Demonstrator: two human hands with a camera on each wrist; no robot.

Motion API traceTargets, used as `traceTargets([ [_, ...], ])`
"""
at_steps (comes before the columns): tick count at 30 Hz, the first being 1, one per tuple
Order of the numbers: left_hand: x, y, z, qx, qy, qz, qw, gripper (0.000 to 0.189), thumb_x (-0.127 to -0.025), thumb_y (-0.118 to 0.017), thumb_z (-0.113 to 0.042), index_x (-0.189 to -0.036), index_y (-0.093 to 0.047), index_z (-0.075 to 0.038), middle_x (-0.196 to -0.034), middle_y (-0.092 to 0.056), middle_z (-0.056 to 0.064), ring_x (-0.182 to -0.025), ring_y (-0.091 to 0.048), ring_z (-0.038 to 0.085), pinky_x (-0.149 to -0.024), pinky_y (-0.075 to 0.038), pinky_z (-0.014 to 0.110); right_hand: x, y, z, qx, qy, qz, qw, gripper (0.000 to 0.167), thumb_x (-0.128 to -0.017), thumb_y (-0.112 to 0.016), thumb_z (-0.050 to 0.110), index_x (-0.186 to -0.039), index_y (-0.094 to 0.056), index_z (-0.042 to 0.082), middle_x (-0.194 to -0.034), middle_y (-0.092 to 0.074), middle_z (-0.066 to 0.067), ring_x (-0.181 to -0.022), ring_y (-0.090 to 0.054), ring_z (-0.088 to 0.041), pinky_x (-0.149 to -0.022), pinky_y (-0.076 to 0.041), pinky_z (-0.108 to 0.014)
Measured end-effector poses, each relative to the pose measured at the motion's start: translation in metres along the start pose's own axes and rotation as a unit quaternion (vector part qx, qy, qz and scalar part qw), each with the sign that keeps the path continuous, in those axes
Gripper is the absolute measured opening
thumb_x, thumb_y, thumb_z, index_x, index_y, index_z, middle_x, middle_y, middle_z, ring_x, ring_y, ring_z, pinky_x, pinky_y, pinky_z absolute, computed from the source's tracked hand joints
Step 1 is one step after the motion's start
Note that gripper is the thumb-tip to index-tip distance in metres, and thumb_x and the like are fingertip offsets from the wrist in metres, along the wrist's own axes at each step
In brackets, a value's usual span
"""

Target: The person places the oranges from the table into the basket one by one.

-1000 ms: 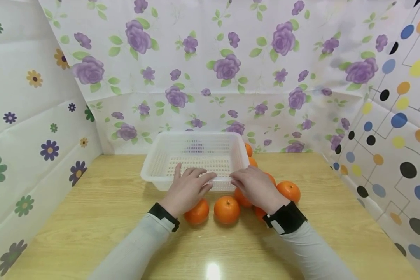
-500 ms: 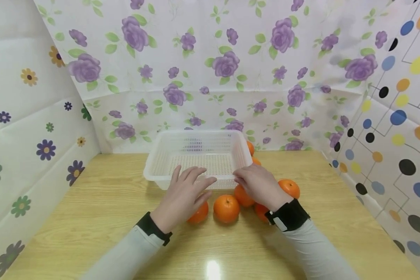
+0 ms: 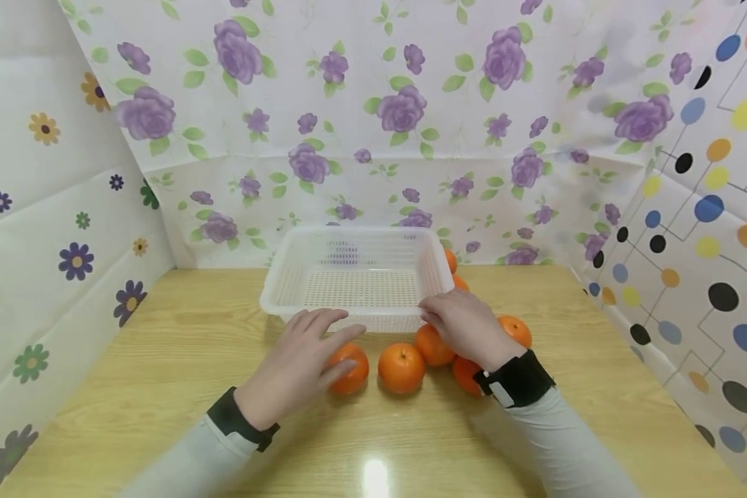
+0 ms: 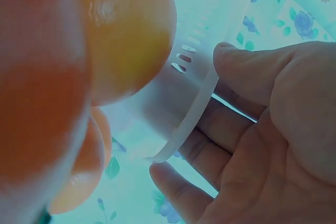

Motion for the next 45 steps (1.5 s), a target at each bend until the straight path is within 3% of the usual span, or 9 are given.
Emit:
traceTargets([
  [6, 0.001, -0.001, 0.004, -0.006, 0.003, 0.001, 1.0000, 0.054, -0.096, -0.090, -0.034, -0.143, -0.073, -0.015, -0.138, -0.068, 0.019, -0.130, -0.062, 0.040, -0.117, -0.049, 0.059, 0.001, 0.002, -0.004, -0.005, -0.001, 0.004, 1.0000, 0.009, -0.108, -0.074, 0.016, -0.115, -0.079, 0.012, -0.102, -0.077, 0.000, -0.099, -0.069, -0.030, -0.092, -0.061, -0.050],
  [11, -0.001, 0.000, 0.002, 0.000, 0.008, -0.006, 1.0000, 0.055, -0.093, -0.093, -0.032, -0.142, -0.073, -0.016, -0.136, -0.067, 0.017, -0.125, -0.064, 0.038, -0.105, -0.057, 0.057, 0.000, 0.005, -0.010, -0.005, -0.006, 0.013, 0.9999, 0.009, -0.108, -0.074, 0.017, -0.115, -0.079, 0.013, -0.101, -0.076, 0.001, -0.096, -0.068, -0.029, -0.090, -0.061, -0.049],
  [15, -0.001, -0.004, 0.000, 0.022, 0.005, 0.014, 0.9996, 0.059, -0.090, -0.095, -0.032, -0.143, -0.073, -0.018, -0.135, -0.067, 0.014, -0.123, -0.065, 0.034, -0.099, -0.061, 0.051, 0.001, 0.007, -0.013, -0.008, -0.011, 0.025, 0.9996, 0.012, -0.108, -0.074, 0.017, -0.118, -0.079, 0.012, -0.104, -0.077, -0.001, -0.096, -0.067, -0.029, -0.093, -0.061, -0.050],
  [21, 0.001, -0.013, -0.002, 0.050, 0.009, 0.059, 0.9969, 0.065, -0.091, -0.094, -0.037, -0.148, -0.070, -0.019, -0.142, -0.065, 0.015, -0.129, -0.063, 0.035, -0.106, -0.059, 0.053, 0.001, 0.008, -0.017, -0.019, -0.031, 0.048, 0.9982, 0.018, -0.108, -0.074, 0.017, -0.124, -0.079, 0.010, -0.105, -0.076, -0.002, -0.097, -0.064, -0.029, -0.096, -0.060, -0.049],
  [34, 0.008, -0.024, -0.004, 0.047, -0.014, 0.078, 0.9957, 0.074, -0.086, -0.098, -0.032, -0.151, -0.067, -0.016, -0.146, -0.062, 0.022, -0.131, -0.062, 0.039, -0.110, -0.056, 0.057, 0.005, 0.007, -0.018, -0.036, -0.019, 0.045, 0.9982, 0.013, -0.108, -0.073, 0.016, -0.119, -0.079, 0.011, -0.094, -0.070, 0.001, -0.084, -0.061, -0.023, -0.084, -0.059, -0.043],
  [45, 0.009, -0.031, -0.003, 0.054, -0.015, 0.087, 0.9946, 0.072, -0.084, -0.100, -0.028, -0.148, -0.069, -0.017, -0.143, -0.062, 0.016, -0.124, -0.063, 0.032, -0.106, -0.059, 0.051, 0.005, 0.008, -0.018, -0.026, -0.002, 0.034, 0.9991, 0.009, -0.108, -0.073, 0.015, -0.114, -0.079, 0.011, -0.091, -0.068, 0.002, -0.083, -0.060, -0.022, -0.082, -0.058, -0.042],
])
Point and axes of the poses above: each hand's wrist, its own x-axis away from the middle knuckle, its own y-axis out of the back of the hand, z = x × y, the point moved 6 cm from there along -x, towards the middle knuckle
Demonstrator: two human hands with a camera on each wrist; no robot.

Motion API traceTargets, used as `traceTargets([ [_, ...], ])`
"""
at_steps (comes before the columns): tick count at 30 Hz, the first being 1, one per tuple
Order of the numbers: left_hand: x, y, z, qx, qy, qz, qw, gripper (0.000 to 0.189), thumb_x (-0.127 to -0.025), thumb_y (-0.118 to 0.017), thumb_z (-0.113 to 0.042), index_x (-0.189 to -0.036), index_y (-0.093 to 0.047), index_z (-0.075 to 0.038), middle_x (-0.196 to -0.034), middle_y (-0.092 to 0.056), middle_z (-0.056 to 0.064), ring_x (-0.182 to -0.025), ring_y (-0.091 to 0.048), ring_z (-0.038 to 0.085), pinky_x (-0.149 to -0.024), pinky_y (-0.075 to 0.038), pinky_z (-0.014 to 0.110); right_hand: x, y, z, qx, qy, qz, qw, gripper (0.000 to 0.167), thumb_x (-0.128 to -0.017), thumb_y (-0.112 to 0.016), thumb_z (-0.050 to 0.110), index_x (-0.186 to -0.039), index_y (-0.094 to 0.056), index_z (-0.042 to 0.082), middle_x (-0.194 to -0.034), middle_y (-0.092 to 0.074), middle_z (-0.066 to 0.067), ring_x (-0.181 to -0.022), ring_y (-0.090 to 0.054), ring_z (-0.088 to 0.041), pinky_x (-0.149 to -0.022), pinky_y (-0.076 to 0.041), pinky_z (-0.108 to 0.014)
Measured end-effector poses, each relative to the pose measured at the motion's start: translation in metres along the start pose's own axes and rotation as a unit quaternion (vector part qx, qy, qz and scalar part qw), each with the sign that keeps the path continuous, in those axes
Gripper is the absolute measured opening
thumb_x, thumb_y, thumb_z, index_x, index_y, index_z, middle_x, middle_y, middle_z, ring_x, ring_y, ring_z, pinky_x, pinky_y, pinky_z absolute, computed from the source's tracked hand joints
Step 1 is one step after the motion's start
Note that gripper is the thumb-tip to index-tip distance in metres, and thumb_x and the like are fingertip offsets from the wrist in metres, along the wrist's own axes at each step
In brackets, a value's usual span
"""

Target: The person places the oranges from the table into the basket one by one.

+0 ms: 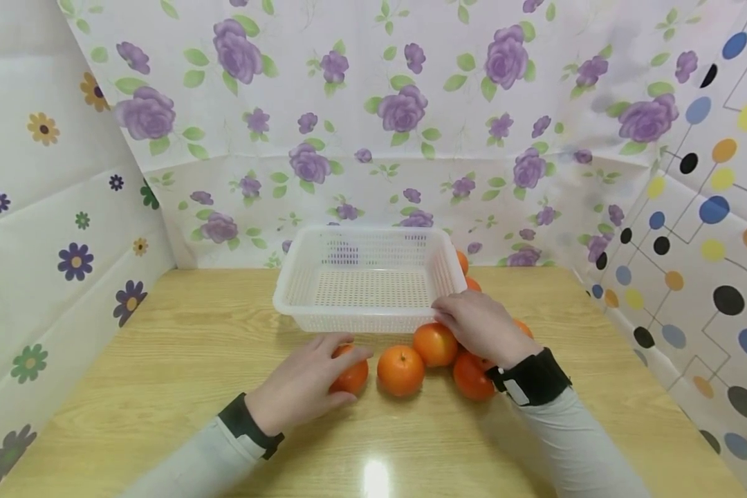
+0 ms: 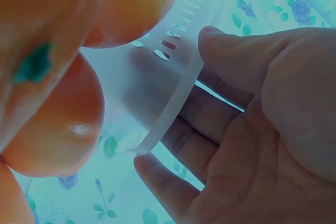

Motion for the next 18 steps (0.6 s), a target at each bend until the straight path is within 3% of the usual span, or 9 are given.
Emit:
traceTargets([
  [18, 0.0010, -0.0021, -0.0006, 0.006, 0.003, -0.007, 1.0000, 0.065, -0.084, -0.100, -0.023, -0.142, -0.071, -0.018, -0.136, -0.063, 0.012, -0.117, -0.064, 0.027, -0.100, -0.062, 0.046, -0.0001, -0.0002, -0.0026, -0.011, -0.017, -0.003, 0.9998, 0.006, -0.108, -0.074, 0.016, -0.110, -0.079, 0.014, -0.090, -0.068, 0.003, -0.084, -0.060, -0.024, -0.083, -0.056, -0.041],
])
Point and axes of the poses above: each hand's wrist, its own x-axis away from the middle knuckle, its own y-axis out of the back of the hand, z = x × y, the point moved 6 cm from there along -x, towards the middle knuckle
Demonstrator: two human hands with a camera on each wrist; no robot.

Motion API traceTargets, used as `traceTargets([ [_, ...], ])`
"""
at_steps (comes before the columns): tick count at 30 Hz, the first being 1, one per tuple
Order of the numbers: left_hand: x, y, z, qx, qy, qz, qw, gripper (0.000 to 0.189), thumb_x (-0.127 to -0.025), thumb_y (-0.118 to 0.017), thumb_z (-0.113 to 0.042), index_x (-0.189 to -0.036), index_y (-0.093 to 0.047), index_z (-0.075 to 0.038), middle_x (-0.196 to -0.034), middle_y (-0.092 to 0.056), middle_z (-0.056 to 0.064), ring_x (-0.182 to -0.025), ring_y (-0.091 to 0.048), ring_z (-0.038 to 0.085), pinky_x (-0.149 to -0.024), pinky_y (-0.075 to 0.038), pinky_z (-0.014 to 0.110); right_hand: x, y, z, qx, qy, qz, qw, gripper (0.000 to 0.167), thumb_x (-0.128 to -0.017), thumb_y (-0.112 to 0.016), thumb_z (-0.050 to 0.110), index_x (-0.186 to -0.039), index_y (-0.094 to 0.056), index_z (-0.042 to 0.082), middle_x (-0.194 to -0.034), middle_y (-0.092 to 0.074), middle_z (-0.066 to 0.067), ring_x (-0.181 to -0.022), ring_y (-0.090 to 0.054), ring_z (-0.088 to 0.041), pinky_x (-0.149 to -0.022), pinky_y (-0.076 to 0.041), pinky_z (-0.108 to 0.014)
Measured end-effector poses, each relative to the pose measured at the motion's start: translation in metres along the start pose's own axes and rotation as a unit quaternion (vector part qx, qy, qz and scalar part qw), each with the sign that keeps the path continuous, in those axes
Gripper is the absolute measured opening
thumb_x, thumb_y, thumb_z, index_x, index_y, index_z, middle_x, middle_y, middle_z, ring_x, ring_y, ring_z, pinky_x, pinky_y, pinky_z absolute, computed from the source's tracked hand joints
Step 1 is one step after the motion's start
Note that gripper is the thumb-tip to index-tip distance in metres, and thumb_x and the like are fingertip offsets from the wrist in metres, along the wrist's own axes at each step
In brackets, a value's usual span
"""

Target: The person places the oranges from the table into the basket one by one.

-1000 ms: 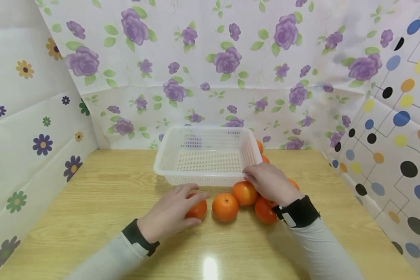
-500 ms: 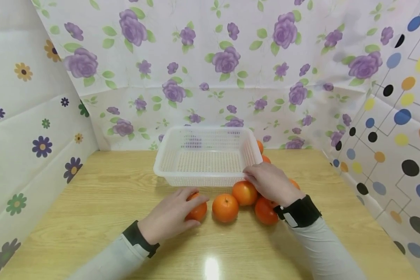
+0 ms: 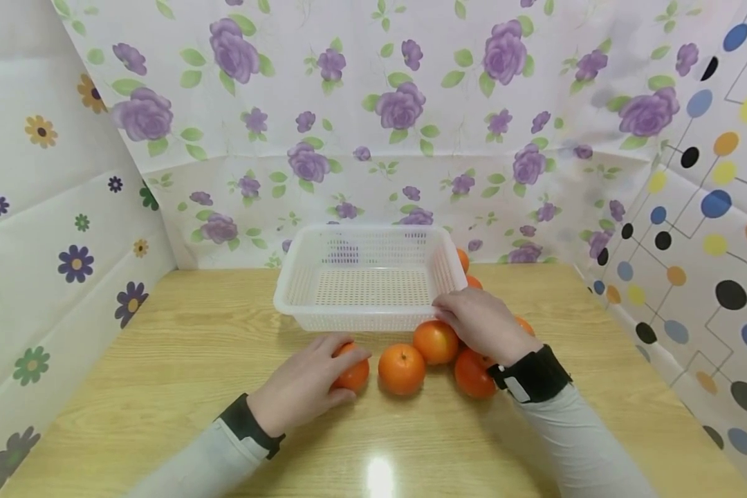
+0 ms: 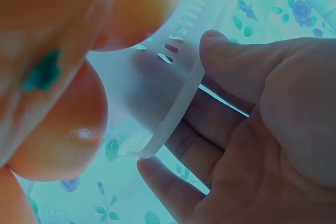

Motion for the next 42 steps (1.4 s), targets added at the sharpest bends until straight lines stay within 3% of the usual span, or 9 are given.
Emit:
traceTargets([
  [7, 0.001, 0.000, 0.000, -0.001, 0.001, 0.001, 1.0000, 0.064, -0.083, -0.100, -0.022, -0.140, -0.071, -0.018, -0.134, -0.063, 0.011, -0.115, -0.064, 0.026, -0.098, -0.062, 0.045, -0.001, -0.002, -0.001, 0.005, -0.009, 0.003, 0.9999, 0.010, -0.107, -0.075, 0.018, -0.114, -0.081, 0.013, -0.092, -0.071, 0.003, -0.087, -0.061, -0.025, -0.089, -0.058, -0.044],
  [15, 0.001, 0.003, -0.002, 0.002, 0.007, 0.000, 1.0000, 0.061, -0.085, -0.099, -0.021, -0.139, -0.072, -0.017, -0.132, -0.064, 0.010, -0.112, -0.064, 0.025, -0.097, -0.062, 0.044, 0.001, -0.003, 0.002, 0.010, 0.009, -0.008, 0.9999, 0.007, -0.106, -0.077, 0.016, -0.110, -0.081, 0.013, -0.090, -0.071, 0.004, -0.082, -0.061, -0.022, -0.084, -0.059, -0.043],
  [31, -0.003, 0.022, -0.009, -0.004, 0.002, -0.032, 0.9995, 0.061, -0.082, -0.101, -0.018, -0.137, -0.073, -0.017, -0.133, -0.065, 0.012, -0.107, -0.065, 0.026, -0.094, -0.063, 0.045, 0.000, 0.000, 0.001, 0.006, -0.002, 0.000, 1.0000, 0.007, -0.108, -0.074, 0.017, -0.108, -0.081, 0.015, -0.088, -0.068, 0.004, -0.082, -0.059, -0.023, -0.081, -0.056, -0.041],
  [42, -0.004, 0.038, -0.015, -0.012, -0.010, -0.054, 0.9984, 0.063, -0.082, -0.101, -0.014, -0.137, -0.072, -0.017, -0.131, -0.064, 0.012, -0.107, -0.065, 0.027, -0.090, -0.064, 0.045, -0.002, -0.004, -0.006, 0.011, -0.017, 0.011, 0.9997, 0.011, -0.109, -0.074, 0.019, -0.115, -0.082, 0.015, -0.093, -0.071, 0.004, -0.090, -0.059, -0.026, -0.086, -0.056, -0.043],
])
Point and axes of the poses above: each hand's wrist, its own x-axis away from the middle knuckle, its own y-axis out of the back of the hand, z = x × y, the point moved 6 cm from there along -x, towards the middle knuckle
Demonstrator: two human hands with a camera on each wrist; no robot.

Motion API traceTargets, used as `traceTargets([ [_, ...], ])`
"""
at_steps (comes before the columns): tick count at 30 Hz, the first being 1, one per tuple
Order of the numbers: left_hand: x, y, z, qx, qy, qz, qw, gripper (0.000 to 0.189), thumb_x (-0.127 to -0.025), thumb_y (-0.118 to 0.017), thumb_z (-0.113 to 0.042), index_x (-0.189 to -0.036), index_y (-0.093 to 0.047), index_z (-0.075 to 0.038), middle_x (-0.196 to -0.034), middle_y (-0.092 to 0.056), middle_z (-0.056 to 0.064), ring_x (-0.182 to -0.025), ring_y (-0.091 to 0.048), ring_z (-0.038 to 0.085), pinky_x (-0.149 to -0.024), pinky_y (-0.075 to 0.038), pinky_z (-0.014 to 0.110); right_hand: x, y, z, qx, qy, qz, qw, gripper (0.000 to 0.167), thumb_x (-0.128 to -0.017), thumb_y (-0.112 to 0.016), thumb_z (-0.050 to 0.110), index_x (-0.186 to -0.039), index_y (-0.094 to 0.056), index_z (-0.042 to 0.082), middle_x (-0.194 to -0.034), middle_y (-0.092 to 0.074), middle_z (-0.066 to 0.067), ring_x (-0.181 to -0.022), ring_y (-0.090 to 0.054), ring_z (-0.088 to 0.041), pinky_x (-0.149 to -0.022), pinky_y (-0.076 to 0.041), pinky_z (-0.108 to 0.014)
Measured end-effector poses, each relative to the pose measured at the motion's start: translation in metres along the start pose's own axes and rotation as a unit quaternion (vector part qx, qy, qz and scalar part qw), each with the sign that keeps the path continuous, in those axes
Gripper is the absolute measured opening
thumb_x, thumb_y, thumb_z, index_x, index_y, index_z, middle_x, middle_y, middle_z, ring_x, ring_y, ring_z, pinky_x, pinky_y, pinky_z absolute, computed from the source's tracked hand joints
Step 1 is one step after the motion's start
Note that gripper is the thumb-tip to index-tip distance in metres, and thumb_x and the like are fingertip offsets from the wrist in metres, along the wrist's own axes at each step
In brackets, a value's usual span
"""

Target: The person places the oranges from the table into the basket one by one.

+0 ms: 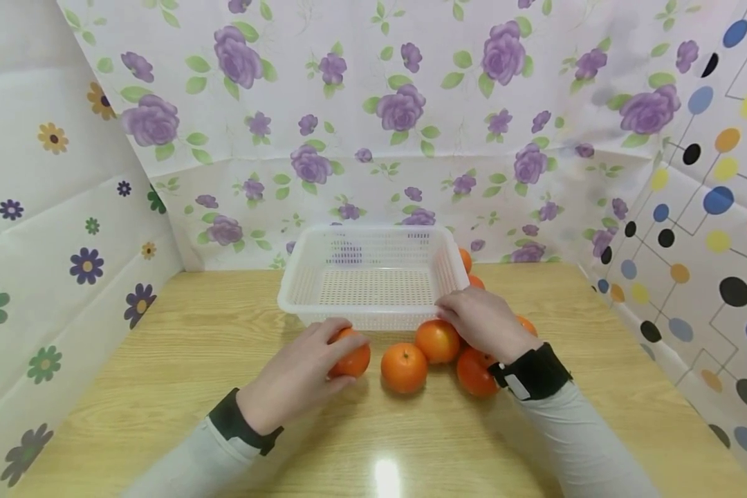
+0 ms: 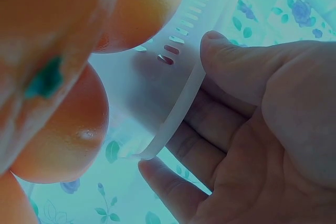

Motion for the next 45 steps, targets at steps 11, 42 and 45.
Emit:
traceTargets([
  [11, -0.002, 0.017, 0.000, 0.001, 0.002, -0.005, 1.0000, 0.061, -0.083, -0.101, -0.017, -0.138, -0.072, -0.018, -0.135, -0.064, 0.012, -0.111, -0.064, 0.028, -0.093, -0.064, 0.043, -0.002, 0.001, 0.002, -0.002, 0.001, 0.000, 1.0000, 0.010, -0.108, -0.074, 0.020, -0.113, -0.082, 0.015, -0.091, -0.070, 0.004, -0.087, -0.059, -0.026, -0.086, -0.056, -0.044],
  [42, -0.046, 0.057, 0.028, -0.033, 0.037, -0.047, 0.9976, 0.059, -0.090, -0.096, -0.019, -0.142, -0.070, -0.012, -0.134, -0.063, 0.019, -0.108, -0.065, 0.035, -0.091, -0.065, 0.048, 0.001, 0.002, 0.005, 0.000, 0.001, -0.004, 1.0000, 0.011, -0.107, -0.075, 0.018, -0.113, -0.082, 0.012, -0.090, -0.069, 0.003, -0.086, -0.059, -0.026, -0.085, -0.056, -0.043],
  [45, -0.051, 0.056, 0.035, -0.034, 0.052, -0.036, 0.9974, 0.056, -0.092, -0.094, -0.021, -0.143, -0.070, -0.012, -0.135, -0.063, 0.019, -0.109, -0.064, 0.036, -0.091, -0.064, 0.048, 0.000, 0.002, 0.004, -0.002, -0.001, -0.002, 1.0000, 0.012, -0.108, -0.075, 0.019, -0.114, -0.082, 0.012, -0.091, -0.070, 0.003, -0.088, -0.059, -0.026, -0.087, -0.057, -0.044],
])
Point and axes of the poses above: each hand's wrist, its own x-axis away from the middle knuckle, its own y-axis out of the back of the hand, z = x × y, the point moved 6 cm from there along -x, towards the middle knuckle
